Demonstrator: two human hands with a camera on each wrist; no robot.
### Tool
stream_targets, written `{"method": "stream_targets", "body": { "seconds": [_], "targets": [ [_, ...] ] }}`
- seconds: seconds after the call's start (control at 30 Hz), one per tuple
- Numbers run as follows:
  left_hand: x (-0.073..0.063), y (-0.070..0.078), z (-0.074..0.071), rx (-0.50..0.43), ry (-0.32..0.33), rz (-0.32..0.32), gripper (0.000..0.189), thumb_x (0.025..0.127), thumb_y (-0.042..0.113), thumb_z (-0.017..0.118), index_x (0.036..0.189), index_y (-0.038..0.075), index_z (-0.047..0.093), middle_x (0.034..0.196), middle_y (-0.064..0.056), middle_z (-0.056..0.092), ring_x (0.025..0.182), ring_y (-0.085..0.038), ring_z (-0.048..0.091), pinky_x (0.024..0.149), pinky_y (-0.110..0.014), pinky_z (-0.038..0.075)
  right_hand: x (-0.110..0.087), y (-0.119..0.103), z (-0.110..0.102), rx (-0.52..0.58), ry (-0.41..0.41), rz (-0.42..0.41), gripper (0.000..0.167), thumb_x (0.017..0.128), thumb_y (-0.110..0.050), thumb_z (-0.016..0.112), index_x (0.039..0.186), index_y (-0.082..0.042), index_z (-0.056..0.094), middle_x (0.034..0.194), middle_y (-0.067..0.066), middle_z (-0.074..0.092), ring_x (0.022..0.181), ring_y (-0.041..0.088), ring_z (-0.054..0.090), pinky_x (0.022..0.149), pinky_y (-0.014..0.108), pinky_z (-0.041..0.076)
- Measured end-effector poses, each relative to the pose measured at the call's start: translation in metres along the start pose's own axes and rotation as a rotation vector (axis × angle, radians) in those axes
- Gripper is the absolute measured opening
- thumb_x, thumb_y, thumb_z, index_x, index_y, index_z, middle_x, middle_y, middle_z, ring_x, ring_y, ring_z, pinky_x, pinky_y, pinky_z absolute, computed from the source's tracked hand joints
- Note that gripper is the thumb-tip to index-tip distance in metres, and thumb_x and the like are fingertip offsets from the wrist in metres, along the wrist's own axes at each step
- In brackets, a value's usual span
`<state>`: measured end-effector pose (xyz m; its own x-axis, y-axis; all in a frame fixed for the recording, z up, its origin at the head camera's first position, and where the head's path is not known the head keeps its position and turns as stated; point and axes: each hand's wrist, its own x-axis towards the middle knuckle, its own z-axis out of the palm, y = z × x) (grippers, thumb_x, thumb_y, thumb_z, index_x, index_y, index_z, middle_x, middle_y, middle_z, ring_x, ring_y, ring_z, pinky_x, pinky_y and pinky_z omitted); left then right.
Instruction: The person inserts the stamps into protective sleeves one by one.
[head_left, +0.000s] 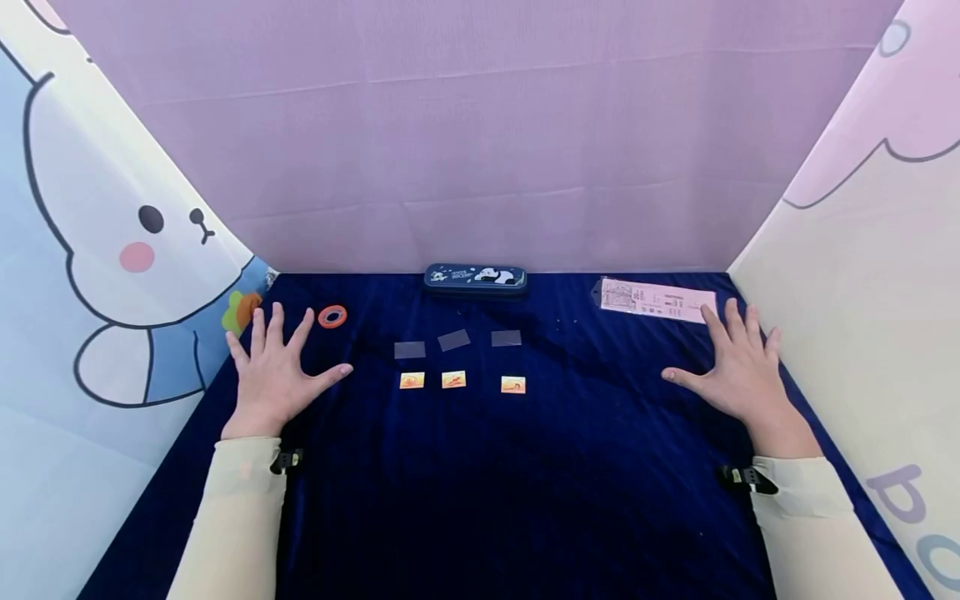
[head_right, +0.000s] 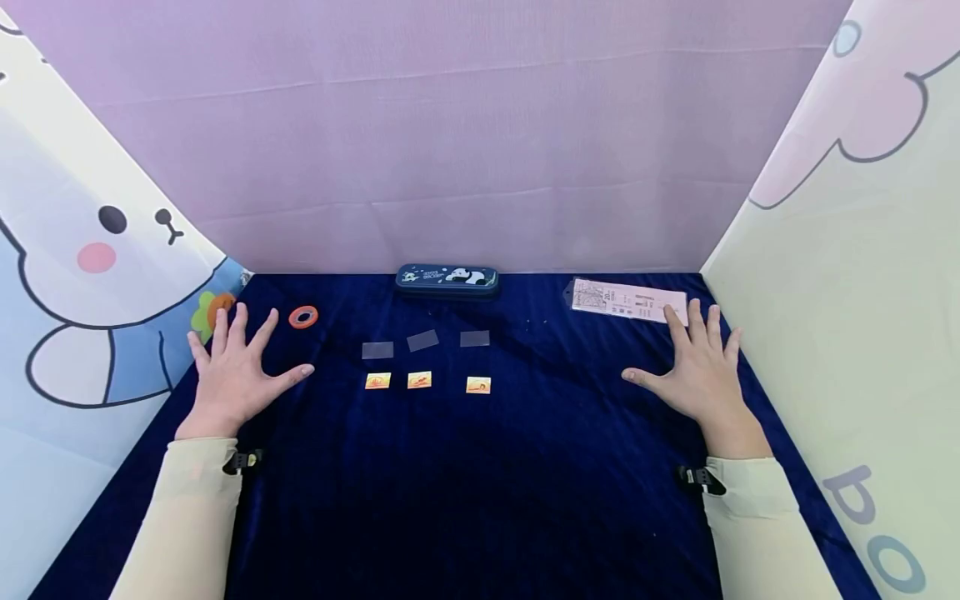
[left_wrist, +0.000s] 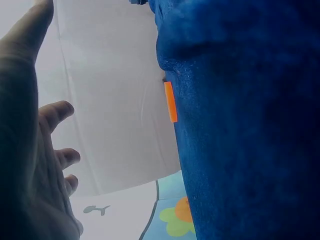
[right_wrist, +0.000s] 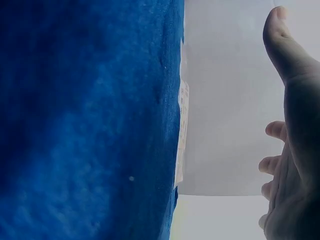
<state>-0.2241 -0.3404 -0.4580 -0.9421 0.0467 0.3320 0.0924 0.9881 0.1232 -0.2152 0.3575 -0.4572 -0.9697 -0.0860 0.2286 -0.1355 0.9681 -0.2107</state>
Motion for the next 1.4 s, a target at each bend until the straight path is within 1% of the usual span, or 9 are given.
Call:
{"method": "stream_targets", "body": {
  "seconds": [0.2,0.43,0.67,0.83,0.97,1.07,1.17,1.27,1.4],
  "targets": [
    [0.001,-0.001,0.001,-0.013,0.001,0.0,0.12,0.076,0.089,0.065,0.168,0.024,0.023,0.174,-0.016,-0.005,0.158,-0.034,-0.017,0.111,-0.068,-0.025,0.0,-0.001,0.001,0.02,-0.008,0.002,0.131,0.079,-0.077,0.075,0.169,-0.013,0.005,0.171,0.023,-0.012,0.154,0.038,-0.026,0.112,0.069,-0.022],
    [0.002,0.001,0.0,-0.04,-0.021,-0.003,0.12,0.078,0.087,0.066,0.169,0.021,0.023,0.174,-0.021,0.0,0.159,-0.041,-0.006,0.113,-0.071,-0.019,0.004,-0.006,0.0,0.053,-0.019,-0.01,0.126,0.082,-0.074,0.075,0.168,-0.008,0.012,0.171,0.027,-0.006,0.156,0.041,-0.02,0.115,0.069,-0.019],
    [0.003,0.002,0.001,-0.092,-0.033,-0.005,0.108,0.088,0.08,0.062,0.168,0.018,0.024,0.172,-0.024,0.011,0.157,-0.047,0.01,0.118,-0.072,-0.007,0.009,-0.012,0.002,0.099,-0.037,-0.024,0.113,0.087,-0.069,0.073,0.164,-0.002,0.025,0.171,0.029,0.003,0.157,0.049,-0.005,0.119,0.067,-0.013],
    [0.004,0.003,0.0,-0.122,-0.021,0.003,0.1,0.092,0.075,0.061,0.167,0.017,0.03,0.168,-0.026,0.023,0.153,-0.05,0.02,0.12,-0.069,-0.005,0.012,-0.02,0.003,0.136,-0.032,-0.054,0.106,0.089,-0.063,0.076,0.16,0.002,0.033,0.168,0.033,0.015,0.155,0.053,0.007,0.12,0.07,-0.003],
    [0.004,0.003,0.0,-0.119,-0.018,0.02,0.095,0.094,0.072,0.062,0.165,0.016,0.033,0.166,-0.026,0.029,0.149,-0.052,0.027,0.12,-0.07,-0.002,0.016,-0.027,0.003,0.174,-0.05,-0.069,0.105,0.089,-0.06,0.078,0.16,0.001,0.032,0.167,0.034,0.016,0.152,0.057,0.013,0.117,0.074,0.01],
    [0.005,0.003,0.0,-0.12,-0.019,0.032,0.092,0.095,0.069,0.063,0.163,0.014,0.037,0.164,-0.026,0.032,0.147,-0.053,0.029,0.12,-0.071,0.003,0.018,-0.033,0.004,0.201,-0.082,-0.061,0.105,0.09,-0.06,0.077,0.163,-0.001,0.028,0.169,0.031,0.013,0.151,0.058,0.015,0.113,0.077,0.017],
    [0.006,0.005,0.0,-0.134,-0.035,0.036,0.088,0.096,0.066,0.064,0.162,0.014,0.039,0.164,-0.026,0.033,0.146,-0.054,0.03,0.118,-0.073,0.011,0.02,-0.04,0.004,0.216,-0.104,-0.059,0.105,0.091,-0.061,0.075,0.164,-0.002,0.027,0.169,0.03,0.014,0.151,0.058,0.017,0.112,0.077,0.02],
    [0.008,0.008,0.0,-0.147,-0.053,0.044,0.082,0.098,0.059,0.066,0.16,0.012,0.042,0.163,-0.026,0.035,0.145,-0.054,0.032,0.115,-0.074,0.019,0.024,-0.049,0.005,0.209,-0.109,-0.071,0.102,0.092,-0.062,0.074,0.162,0.0,0.031,0.167,0.031,0.02,0.15,0.056,0.021,0.112,0.076,0.022],
    [0.013,0.013,0.001,-0.144,-0.064,0.067,0.074,0.1,0.05,0.069,0.157,0.008,0.047,0.158,-0.027,0.042,0.14,-0.054,0.04,0.109,-0.074,0.03,0.03,-0.061,0.008,0.2,-0.103,-0.098,0.095,0.093,-0.061,0.073,0.157,0.001,0.039,0.161,0.032,0.032,0.147,0.055,0.029,0.112,0.074,0.025]
  ]
}}
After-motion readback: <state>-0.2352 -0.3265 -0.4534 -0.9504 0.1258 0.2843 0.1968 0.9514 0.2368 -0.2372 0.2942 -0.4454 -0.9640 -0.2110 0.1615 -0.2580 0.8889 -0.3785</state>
